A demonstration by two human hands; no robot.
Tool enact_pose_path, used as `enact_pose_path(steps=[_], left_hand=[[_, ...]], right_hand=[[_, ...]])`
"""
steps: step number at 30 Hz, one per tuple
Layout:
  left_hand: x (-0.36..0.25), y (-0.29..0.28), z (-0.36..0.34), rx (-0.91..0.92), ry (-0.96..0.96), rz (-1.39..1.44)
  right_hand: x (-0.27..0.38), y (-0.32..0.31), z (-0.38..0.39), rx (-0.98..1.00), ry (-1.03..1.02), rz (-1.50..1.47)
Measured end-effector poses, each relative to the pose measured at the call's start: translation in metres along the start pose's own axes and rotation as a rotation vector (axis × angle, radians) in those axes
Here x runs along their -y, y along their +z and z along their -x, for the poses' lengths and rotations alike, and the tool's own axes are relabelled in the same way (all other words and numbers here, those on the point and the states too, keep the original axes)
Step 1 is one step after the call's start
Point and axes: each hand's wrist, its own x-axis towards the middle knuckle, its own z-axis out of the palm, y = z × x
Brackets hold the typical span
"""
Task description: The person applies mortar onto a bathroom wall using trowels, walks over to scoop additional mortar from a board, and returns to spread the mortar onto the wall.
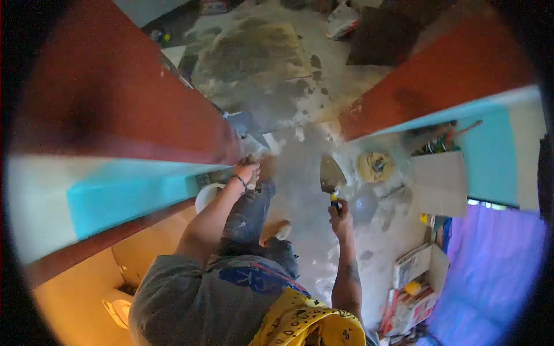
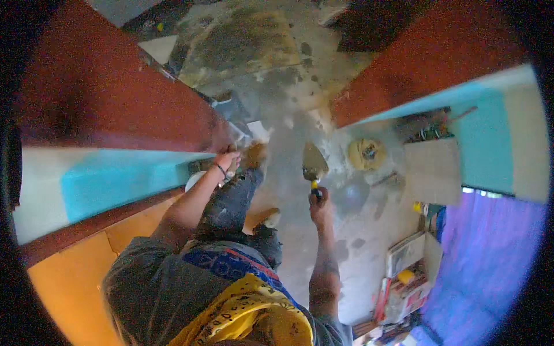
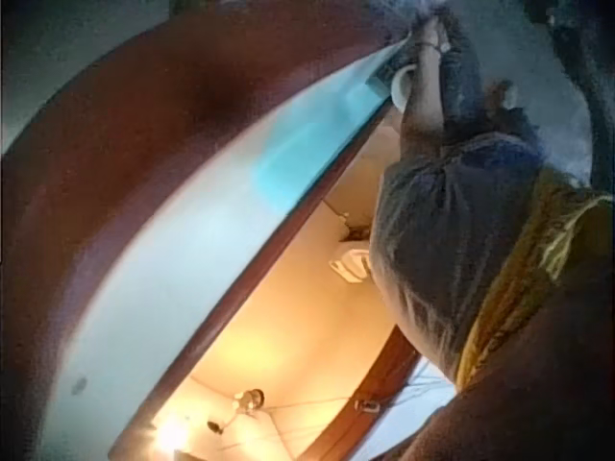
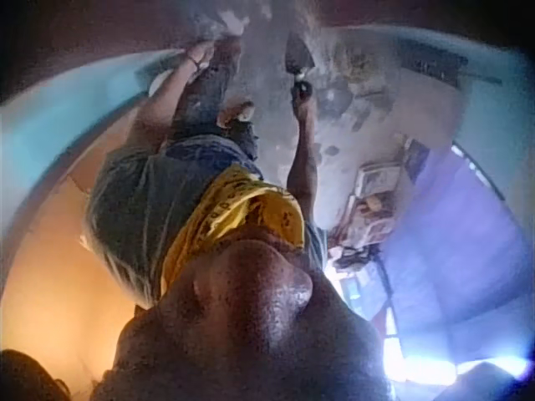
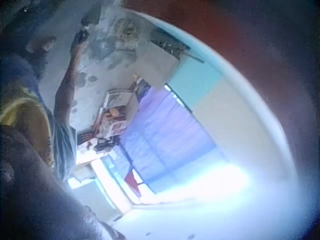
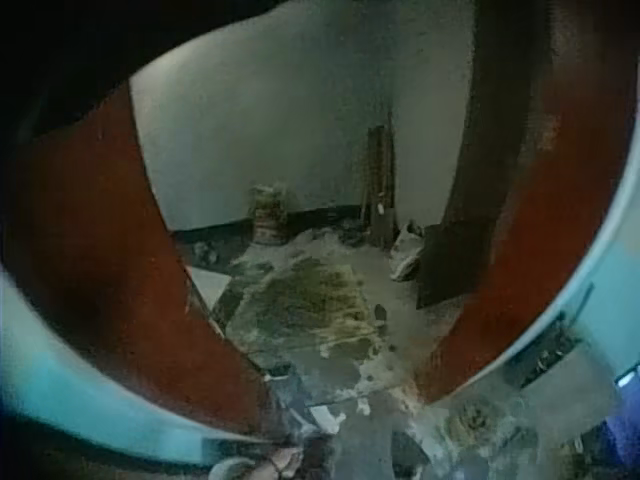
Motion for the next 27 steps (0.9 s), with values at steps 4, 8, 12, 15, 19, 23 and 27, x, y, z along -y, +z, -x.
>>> enact_pose_path(steps=[4,8,12,15,19,23,27], left_hand=[[-0.025,-0.021,-0.131,0.070,0.027,0.056],[-0.064,-0.035,-0.245,-0.418,0.459,-0.292],[-0.151,0.020,-0.308,-0.540,0.184,-0.499],[-0.197,0.013,-0.323,-0.394,0.091,0.125],[-0.269,-0.021,-0.364,-0.291,0.081,0.296],[-0.297,-0.029,-0.439,-0.566,0.284,-0.138],[-0.324,-0.057,-0.542,-0.726,0.362,-0.417]], right_hand=[[0.069,0.015,-0.141,-0.001,-0.212,0.247],[0.132,0.060,-0.260,0.204,-0.148,0.235],[0.181,0.070,-0.392,0.179,-0.147,0.372],[0.239,0.102,-0.474,0.237,-0.222,0.450],[0.329,0.178,-0.581,0.395,-0.480,0.416],[0.352,0.287,-0.707,0.457,-0.631,0.439],[0.372,0.418,-0.816,0.528,-0.839,0.502]])
